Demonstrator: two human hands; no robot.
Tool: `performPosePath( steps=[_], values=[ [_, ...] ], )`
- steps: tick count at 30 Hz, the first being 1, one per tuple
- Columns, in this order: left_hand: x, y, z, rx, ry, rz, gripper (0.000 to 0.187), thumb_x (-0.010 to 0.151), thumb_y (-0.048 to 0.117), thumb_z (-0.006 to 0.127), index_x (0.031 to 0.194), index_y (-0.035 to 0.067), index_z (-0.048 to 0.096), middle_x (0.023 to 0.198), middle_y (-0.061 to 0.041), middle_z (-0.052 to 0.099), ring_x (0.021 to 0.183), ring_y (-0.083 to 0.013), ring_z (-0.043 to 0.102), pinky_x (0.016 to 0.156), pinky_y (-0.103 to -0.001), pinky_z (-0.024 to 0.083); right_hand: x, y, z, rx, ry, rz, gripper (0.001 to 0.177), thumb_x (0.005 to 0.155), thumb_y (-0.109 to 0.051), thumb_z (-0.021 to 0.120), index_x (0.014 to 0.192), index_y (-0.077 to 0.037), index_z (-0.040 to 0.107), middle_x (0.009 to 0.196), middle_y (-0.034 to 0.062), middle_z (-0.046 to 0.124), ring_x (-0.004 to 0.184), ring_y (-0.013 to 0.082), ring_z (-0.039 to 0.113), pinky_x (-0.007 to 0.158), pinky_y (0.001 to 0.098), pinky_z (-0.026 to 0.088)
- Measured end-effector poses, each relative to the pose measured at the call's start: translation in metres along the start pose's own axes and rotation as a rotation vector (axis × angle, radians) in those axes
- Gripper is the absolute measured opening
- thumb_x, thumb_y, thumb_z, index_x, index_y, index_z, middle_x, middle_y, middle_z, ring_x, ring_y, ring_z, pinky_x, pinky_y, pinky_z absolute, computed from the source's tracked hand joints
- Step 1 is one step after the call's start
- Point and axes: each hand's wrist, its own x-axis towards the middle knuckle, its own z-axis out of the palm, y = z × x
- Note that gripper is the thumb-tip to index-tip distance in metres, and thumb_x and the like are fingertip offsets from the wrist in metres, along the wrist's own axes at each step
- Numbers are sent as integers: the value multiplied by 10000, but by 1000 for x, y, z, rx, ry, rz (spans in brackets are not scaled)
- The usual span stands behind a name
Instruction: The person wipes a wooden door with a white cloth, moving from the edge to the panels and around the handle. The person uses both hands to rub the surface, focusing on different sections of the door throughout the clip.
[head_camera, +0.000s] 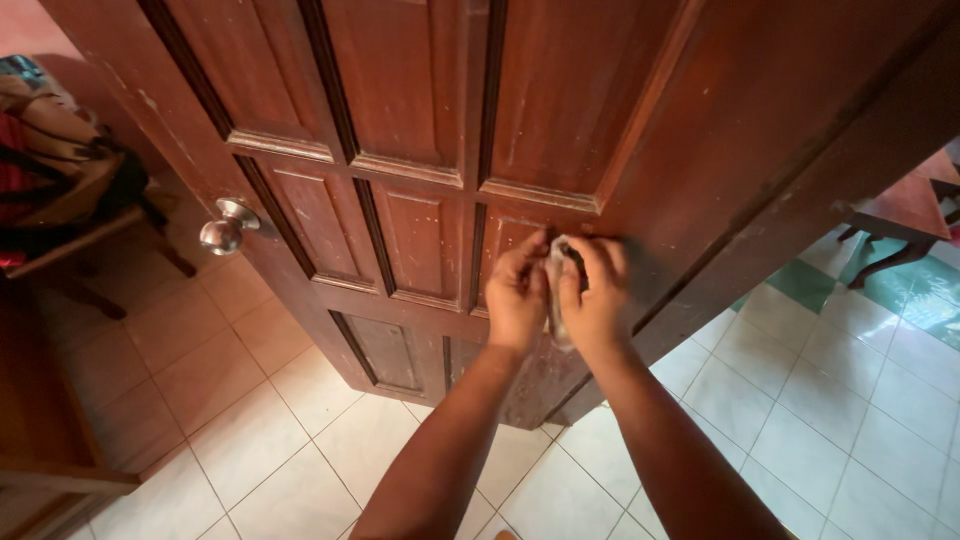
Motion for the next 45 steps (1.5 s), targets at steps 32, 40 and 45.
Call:
performPosePath(
  steps=[32, 40, 45],
  values=[
    [-42, -94, -86, 618, -108, 152, 639, 942, 193, 693, 1514, 74, 435, 1543, -212, 474, 1456, -466, 387, 1182, -521, 344, -75, 35, 54, 208, -321, 323, 343, 944, -77, 671, 1286, -53, 671, 1112, 157, 753, 956, 257, 750, 835, 342, 582],
    [-66, -105, -157, 828, -499, -20, 917, 867, 282, 695, 1626, 127, 204, 1692, -175, 205, 1569, -422, 110, 1201, -655, 152, -159, 0, 98, 13, -303, 402, 469, 880, -73, 677, 1344, -41, 622, 1255, 231, 675, 1082, 385, 688, 911, 434, 560],
    [-88, -139, -189, 919, -547, -33, 895, 912, 336, 689, 1624, 133, 184, 1699, -186, 157, 1565, -436, 72, 1185, -659, 146, -228, 1, 131, -13, -303, 388, 504, 873, -70, 673, 1362, -7, 572, 1270, 249, 648, 1124, 428, 658, 942, 464, 539]
  ],
)
